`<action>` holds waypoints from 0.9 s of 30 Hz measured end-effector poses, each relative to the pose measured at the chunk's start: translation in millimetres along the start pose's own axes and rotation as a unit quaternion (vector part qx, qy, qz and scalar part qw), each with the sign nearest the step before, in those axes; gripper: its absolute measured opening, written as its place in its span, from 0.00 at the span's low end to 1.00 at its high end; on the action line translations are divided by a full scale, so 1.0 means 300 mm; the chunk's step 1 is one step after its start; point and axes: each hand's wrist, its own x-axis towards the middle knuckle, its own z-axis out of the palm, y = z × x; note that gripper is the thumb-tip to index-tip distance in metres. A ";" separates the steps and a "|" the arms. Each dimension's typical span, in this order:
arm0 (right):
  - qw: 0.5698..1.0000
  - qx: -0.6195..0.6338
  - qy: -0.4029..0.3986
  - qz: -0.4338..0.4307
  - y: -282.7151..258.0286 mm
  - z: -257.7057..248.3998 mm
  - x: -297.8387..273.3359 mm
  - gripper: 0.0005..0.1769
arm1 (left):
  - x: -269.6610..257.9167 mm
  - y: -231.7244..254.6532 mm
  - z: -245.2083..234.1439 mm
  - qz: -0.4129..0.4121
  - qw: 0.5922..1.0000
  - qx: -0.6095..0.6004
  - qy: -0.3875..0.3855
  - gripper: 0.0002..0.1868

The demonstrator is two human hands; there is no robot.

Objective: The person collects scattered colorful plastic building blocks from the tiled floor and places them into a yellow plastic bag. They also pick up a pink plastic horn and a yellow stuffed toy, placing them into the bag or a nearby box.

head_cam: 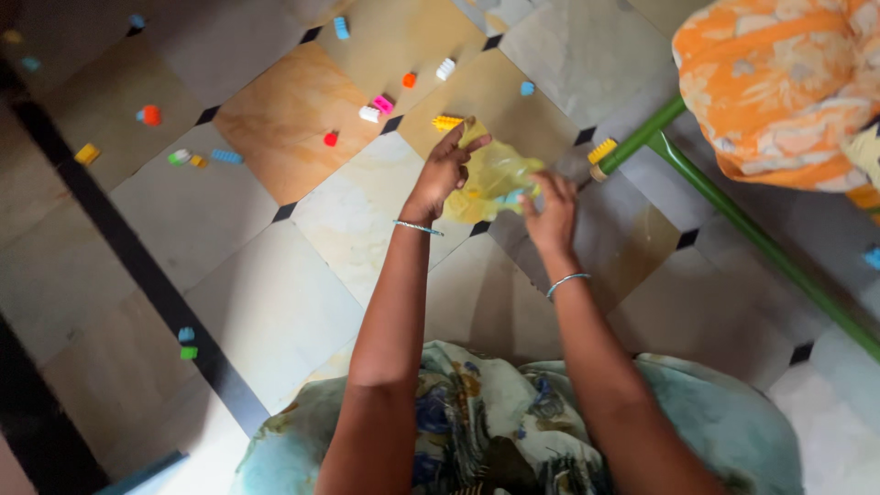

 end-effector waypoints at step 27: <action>0.895 0.340 -0.195 0.214 0.019 -0.285 0.117 0.25 | -0.066 -0.205 0.139 -0.089 0.993 -0.074 0.034 0.13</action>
